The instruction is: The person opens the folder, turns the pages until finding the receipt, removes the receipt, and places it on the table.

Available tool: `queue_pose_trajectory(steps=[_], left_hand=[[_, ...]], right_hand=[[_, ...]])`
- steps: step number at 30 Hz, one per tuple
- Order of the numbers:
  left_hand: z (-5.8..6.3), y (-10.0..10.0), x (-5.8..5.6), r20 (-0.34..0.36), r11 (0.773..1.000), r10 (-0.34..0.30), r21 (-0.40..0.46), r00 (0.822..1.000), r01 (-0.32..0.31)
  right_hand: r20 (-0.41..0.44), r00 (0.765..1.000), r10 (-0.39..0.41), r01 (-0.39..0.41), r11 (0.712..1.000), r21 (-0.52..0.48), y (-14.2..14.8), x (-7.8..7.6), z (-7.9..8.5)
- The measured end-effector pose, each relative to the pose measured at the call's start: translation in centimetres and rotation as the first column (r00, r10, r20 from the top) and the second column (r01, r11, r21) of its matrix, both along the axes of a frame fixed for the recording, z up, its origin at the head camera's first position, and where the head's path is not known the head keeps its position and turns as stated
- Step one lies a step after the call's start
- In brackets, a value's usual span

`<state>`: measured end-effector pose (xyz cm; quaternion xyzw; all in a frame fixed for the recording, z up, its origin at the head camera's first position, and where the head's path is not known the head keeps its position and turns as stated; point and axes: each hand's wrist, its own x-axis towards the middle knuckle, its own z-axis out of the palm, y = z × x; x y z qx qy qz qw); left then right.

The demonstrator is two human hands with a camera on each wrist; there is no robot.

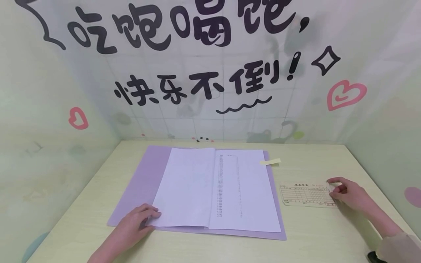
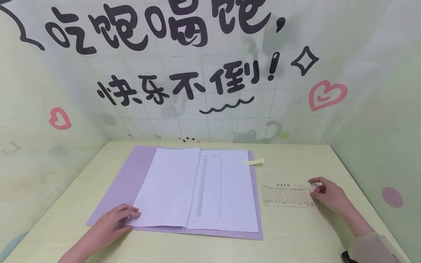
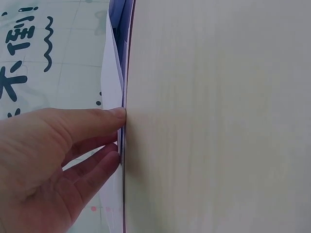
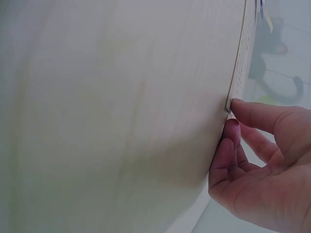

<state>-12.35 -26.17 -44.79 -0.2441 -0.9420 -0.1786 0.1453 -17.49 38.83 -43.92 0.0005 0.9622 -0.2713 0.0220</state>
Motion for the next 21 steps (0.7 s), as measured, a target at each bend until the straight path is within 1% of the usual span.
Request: queue_pose_trajectory(steps=[5, 9, 16, 19, 21], left_hand=[[0.2, -0.1, 0.0, 0.029, 1.0, 0.012, -0.009, 0.999, -0.012], [0.5, -0.2, -0.1, 0.053, 0.999, -0.018, -0.039, 0.998, 0.02], [1.8, -0.1, -0.7, 0.117, 0.992, -0.056, -0.105, 0.992, 0.068], [2.4, 0.0, -1.0, 0.13, 0.989, -0.073, -0.12, 0.989, 0.089], [2.7, 0.1, -1.2, 0.133, 0.987, -0.075, -0.13, 0.988, 0.092]], right_hand=[[0.006, 1.0, -0.002, 0.002, 1.0, -0.007, -0.1, 0.1, 0.1], [0.005, 1.0, -0.004, 0.004, 1.0, -0.011, 0.0, 0.1, 0.2], [-0.007, 1.0, 0.003, -0.003, 0.999, -0.039, 0.2, 0.5, 0.4], [-0.021, 1.0, 0.006, -0.008, 0.998, -0.055, 0.1, 0.7, 0.6], [-0.039, 0.999, 0.015, -0.017, 0.998, -0.053, -0.1, 0.8, 0.7]])
